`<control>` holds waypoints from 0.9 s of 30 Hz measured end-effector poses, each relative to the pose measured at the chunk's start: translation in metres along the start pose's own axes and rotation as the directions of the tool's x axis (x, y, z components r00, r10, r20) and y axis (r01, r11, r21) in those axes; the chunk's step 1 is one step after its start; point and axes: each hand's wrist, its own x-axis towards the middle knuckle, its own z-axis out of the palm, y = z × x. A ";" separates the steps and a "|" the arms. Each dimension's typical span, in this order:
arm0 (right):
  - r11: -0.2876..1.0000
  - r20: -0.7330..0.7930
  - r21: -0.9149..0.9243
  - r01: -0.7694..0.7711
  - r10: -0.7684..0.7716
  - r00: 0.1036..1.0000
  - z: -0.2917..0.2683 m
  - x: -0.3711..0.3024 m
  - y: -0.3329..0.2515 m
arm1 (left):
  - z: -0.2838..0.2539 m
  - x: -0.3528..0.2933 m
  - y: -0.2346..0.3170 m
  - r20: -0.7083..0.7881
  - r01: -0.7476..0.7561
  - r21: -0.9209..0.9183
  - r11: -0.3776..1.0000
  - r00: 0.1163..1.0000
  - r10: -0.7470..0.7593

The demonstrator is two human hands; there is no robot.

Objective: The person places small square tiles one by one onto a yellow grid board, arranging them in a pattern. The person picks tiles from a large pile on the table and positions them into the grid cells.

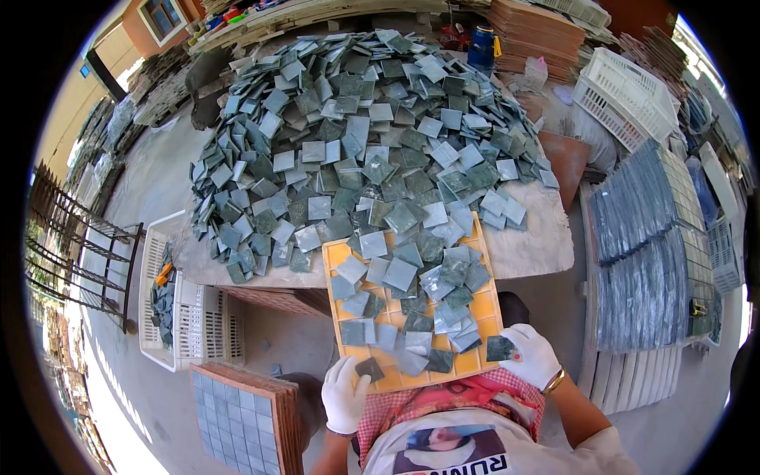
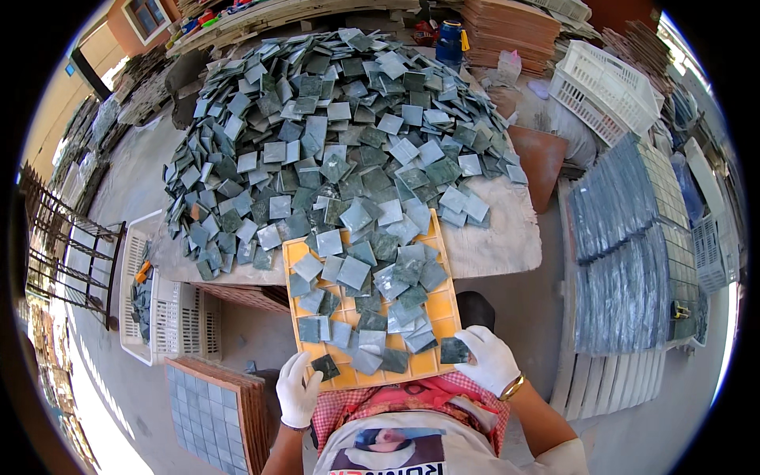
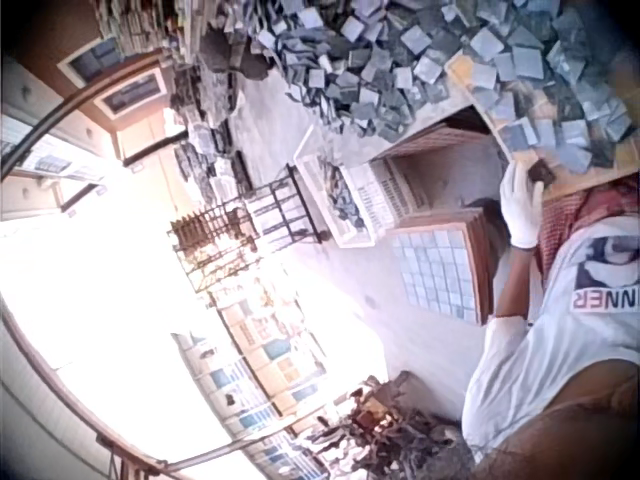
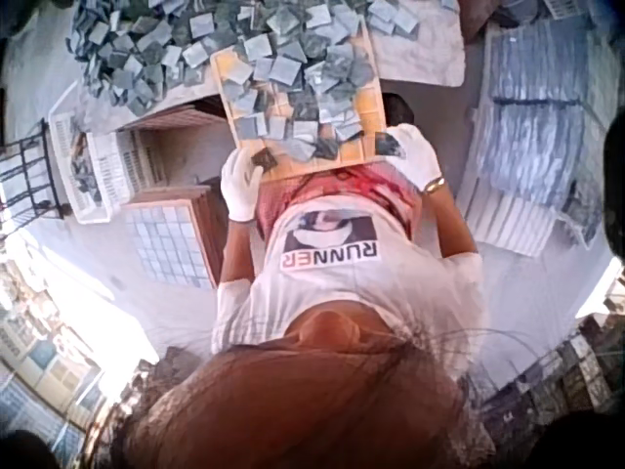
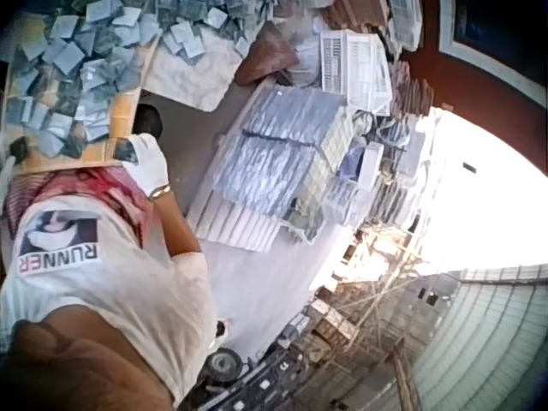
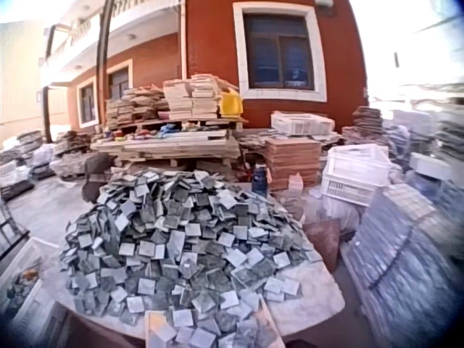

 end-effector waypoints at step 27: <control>0.984 -0.077 0.031 -0.174 0.176 0.981 0.032 -0.040 0.014 | 0.036 -0.050 -0.037 0.130 -0.018 -0.026 0.999 0.991 0.022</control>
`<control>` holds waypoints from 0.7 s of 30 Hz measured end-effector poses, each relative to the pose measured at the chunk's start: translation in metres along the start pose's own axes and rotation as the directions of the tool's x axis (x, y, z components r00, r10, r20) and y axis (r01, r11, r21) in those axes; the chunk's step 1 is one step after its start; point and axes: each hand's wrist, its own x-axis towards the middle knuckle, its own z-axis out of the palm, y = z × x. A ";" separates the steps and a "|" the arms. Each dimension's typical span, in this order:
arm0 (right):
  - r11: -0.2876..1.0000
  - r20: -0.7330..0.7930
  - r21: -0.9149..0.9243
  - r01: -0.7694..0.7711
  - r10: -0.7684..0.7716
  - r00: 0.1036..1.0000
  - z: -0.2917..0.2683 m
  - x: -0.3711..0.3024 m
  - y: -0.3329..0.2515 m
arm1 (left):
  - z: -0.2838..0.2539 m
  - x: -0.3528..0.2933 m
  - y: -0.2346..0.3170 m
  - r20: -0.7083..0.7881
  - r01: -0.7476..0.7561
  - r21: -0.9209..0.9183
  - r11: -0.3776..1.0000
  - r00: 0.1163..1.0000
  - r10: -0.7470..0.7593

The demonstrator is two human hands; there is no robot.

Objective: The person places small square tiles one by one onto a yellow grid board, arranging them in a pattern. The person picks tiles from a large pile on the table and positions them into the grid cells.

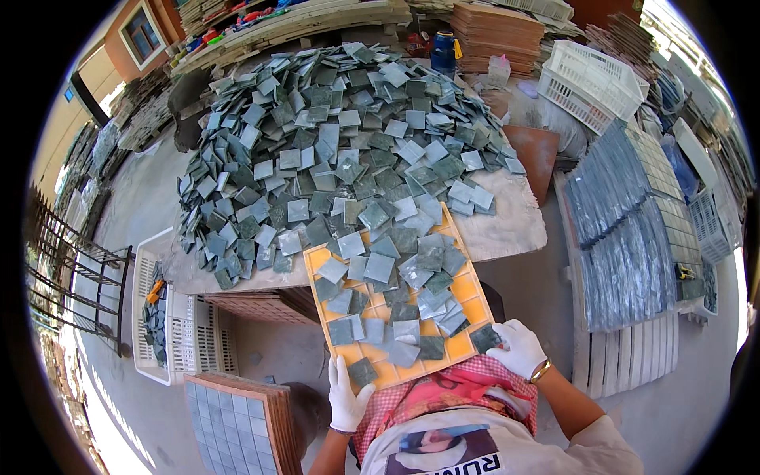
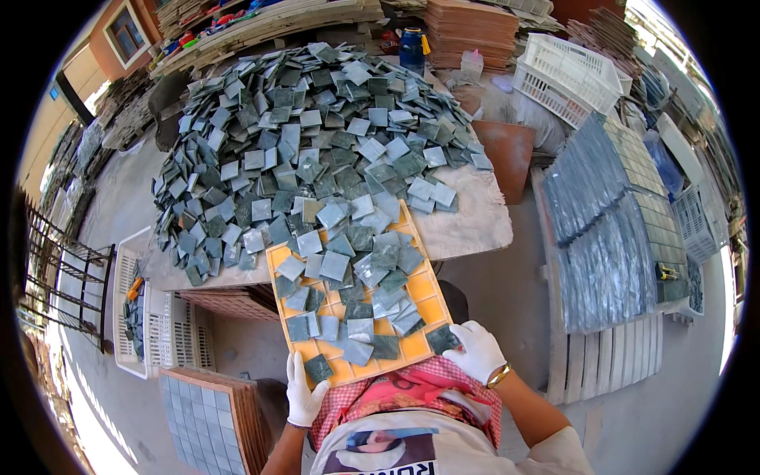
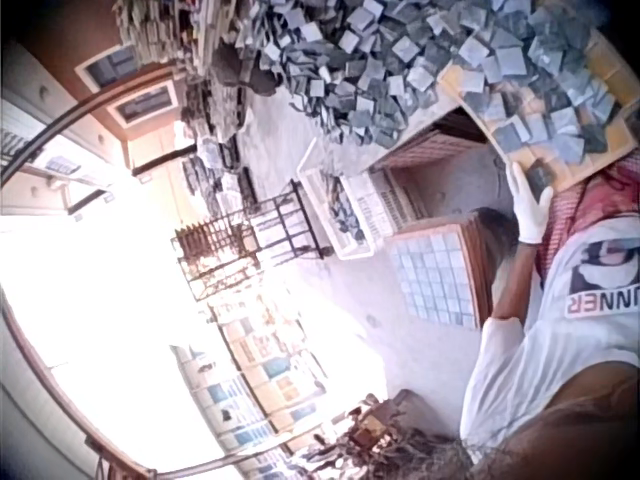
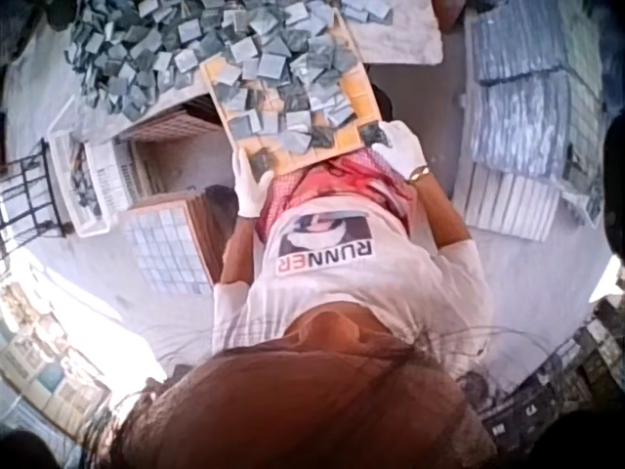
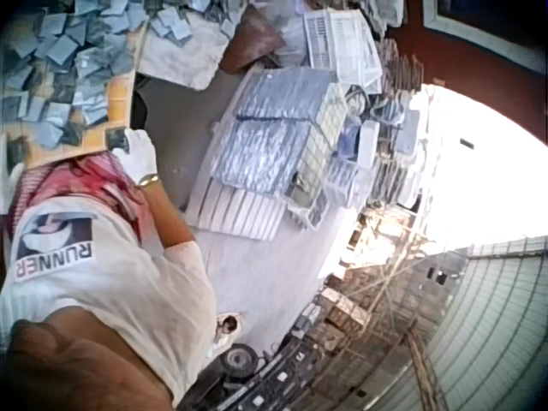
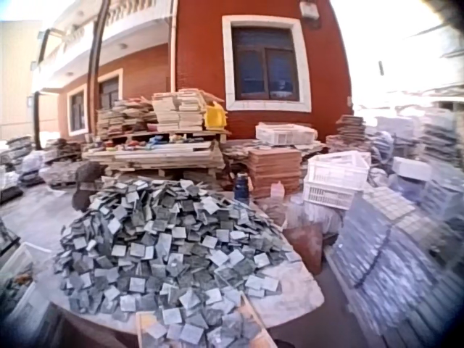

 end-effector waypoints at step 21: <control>0.975 0.211 -0.213 -0.068 0.113 0.971 0.004 -0.013 -0.009 | -0.016 -0.013 -0.012 -0.025 -0.054 0.011 0.998 0.998 0.054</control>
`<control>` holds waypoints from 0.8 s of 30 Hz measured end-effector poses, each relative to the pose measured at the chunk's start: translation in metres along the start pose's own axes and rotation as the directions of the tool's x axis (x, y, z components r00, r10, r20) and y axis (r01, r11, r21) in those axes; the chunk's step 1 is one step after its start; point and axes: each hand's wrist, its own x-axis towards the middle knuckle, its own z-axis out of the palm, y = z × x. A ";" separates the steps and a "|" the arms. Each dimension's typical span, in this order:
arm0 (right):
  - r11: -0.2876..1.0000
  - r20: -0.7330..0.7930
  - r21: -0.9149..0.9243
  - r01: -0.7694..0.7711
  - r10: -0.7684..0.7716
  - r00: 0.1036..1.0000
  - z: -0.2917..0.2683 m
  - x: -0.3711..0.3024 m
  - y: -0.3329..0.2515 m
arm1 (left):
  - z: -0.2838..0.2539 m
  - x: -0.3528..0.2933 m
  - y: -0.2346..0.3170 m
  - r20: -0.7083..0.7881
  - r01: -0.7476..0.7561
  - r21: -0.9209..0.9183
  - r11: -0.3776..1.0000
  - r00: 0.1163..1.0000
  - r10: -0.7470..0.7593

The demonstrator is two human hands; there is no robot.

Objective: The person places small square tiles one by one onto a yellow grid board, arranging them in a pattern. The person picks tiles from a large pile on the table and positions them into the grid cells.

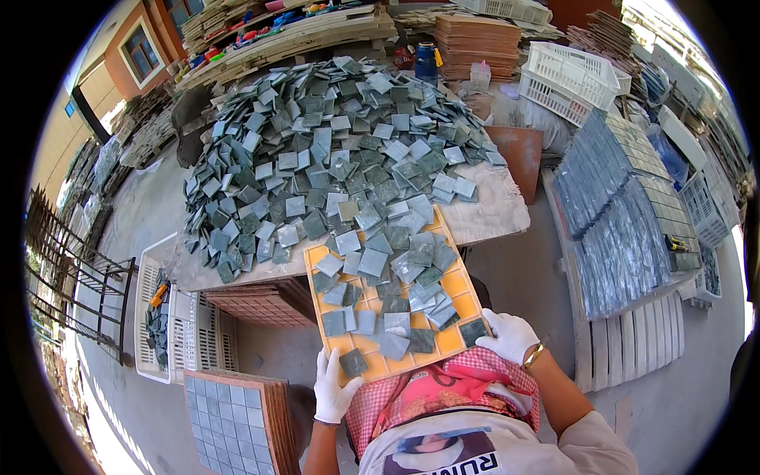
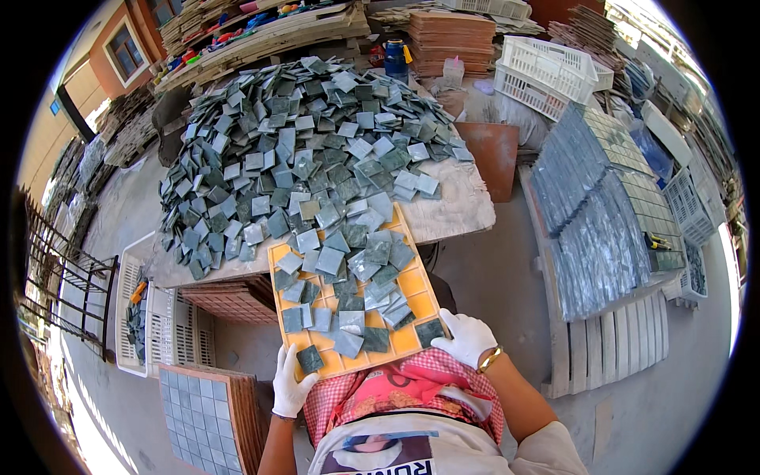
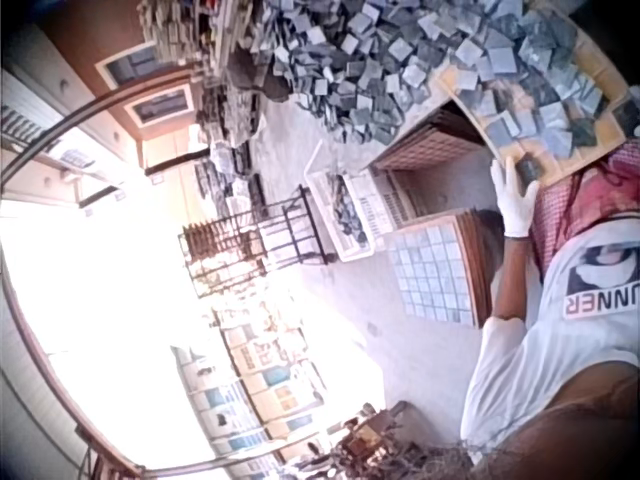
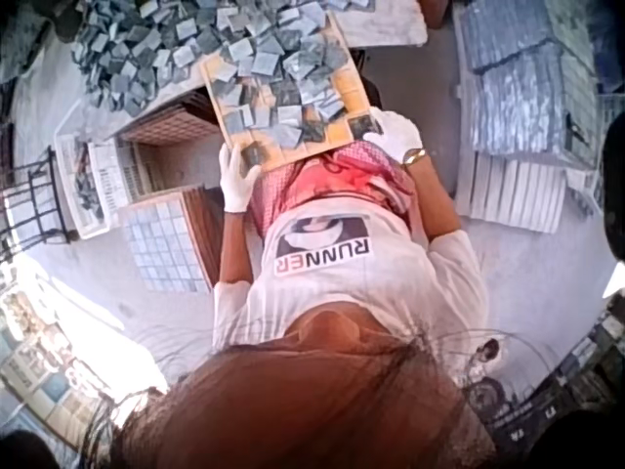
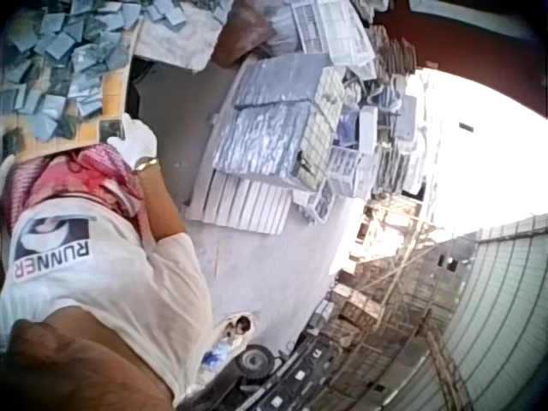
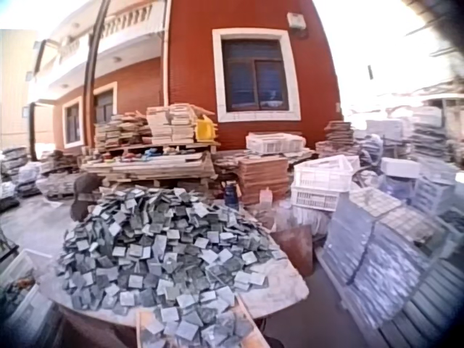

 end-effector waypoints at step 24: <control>0.889 -0.242 0.032 0.457 -0.437 0.866 0.001 0.012 -0.044 | -0.018 0.006 0.021 0.055 -0.168 0.216 0.962 0.986 0.159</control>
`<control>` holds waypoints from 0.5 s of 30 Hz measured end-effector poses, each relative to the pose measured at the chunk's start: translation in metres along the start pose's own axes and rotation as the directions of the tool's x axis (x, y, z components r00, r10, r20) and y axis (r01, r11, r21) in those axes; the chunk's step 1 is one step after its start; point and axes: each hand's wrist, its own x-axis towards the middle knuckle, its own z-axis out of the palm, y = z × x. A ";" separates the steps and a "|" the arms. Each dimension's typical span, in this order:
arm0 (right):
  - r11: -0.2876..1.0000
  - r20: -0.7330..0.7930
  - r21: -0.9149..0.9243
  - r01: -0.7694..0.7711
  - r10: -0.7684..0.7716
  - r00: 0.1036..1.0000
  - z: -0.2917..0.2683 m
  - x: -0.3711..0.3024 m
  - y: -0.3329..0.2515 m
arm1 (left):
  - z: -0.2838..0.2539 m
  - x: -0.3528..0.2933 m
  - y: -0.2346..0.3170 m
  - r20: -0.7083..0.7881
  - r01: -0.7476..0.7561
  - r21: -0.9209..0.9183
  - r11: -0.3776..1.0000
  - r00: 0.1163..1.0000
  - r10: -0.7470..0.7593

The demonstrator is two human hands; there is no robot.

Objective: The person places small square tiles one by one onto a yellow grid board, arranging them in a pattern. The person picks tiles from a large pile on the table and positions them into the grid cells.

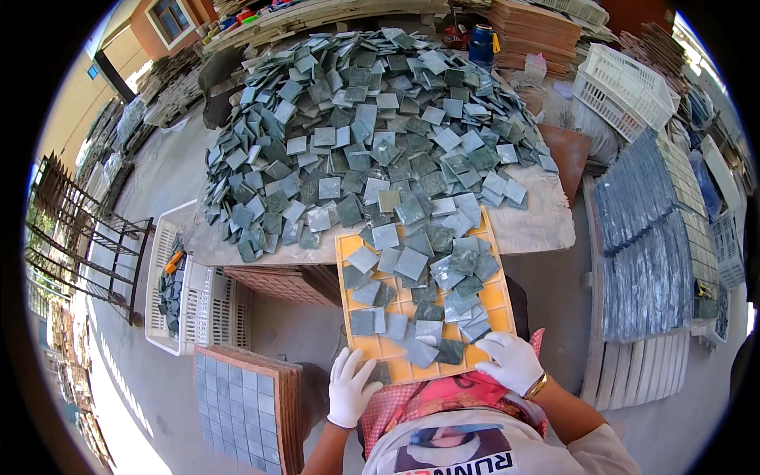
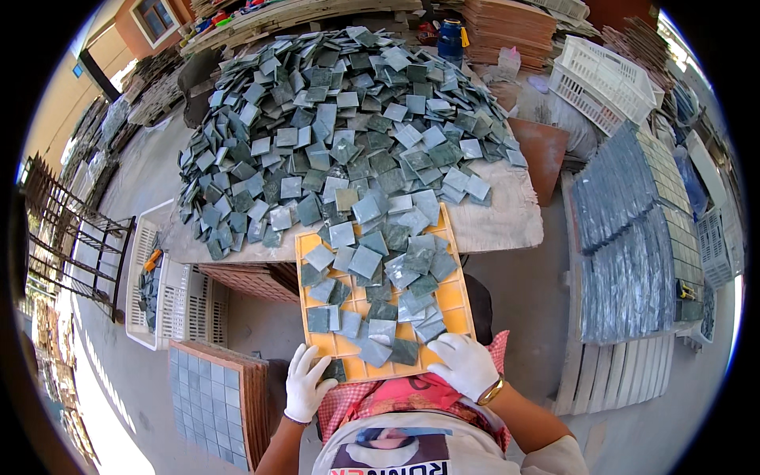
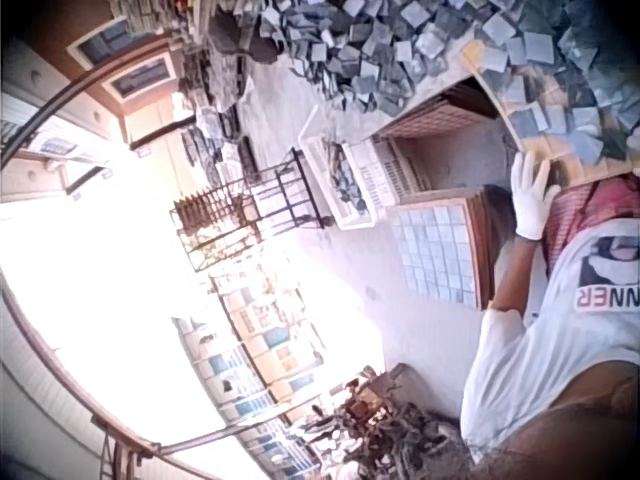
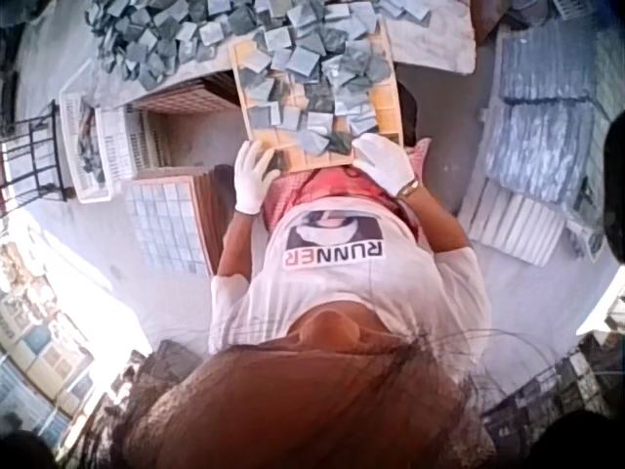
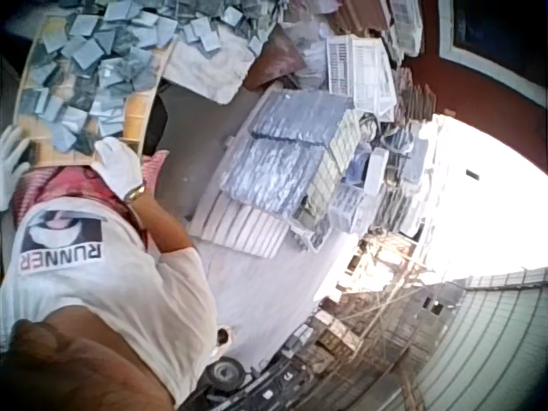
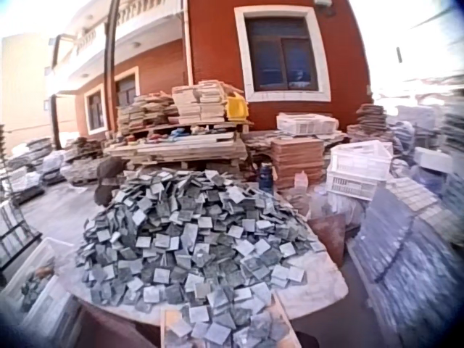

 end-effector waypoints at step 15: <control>0.989 0.154 -0.133 -0.064 0.085 0.984 0.024 0.035 -0.026 | -0.009 0.012 0.023 0.021 -0.005 0.008 1.000 1.000 0.004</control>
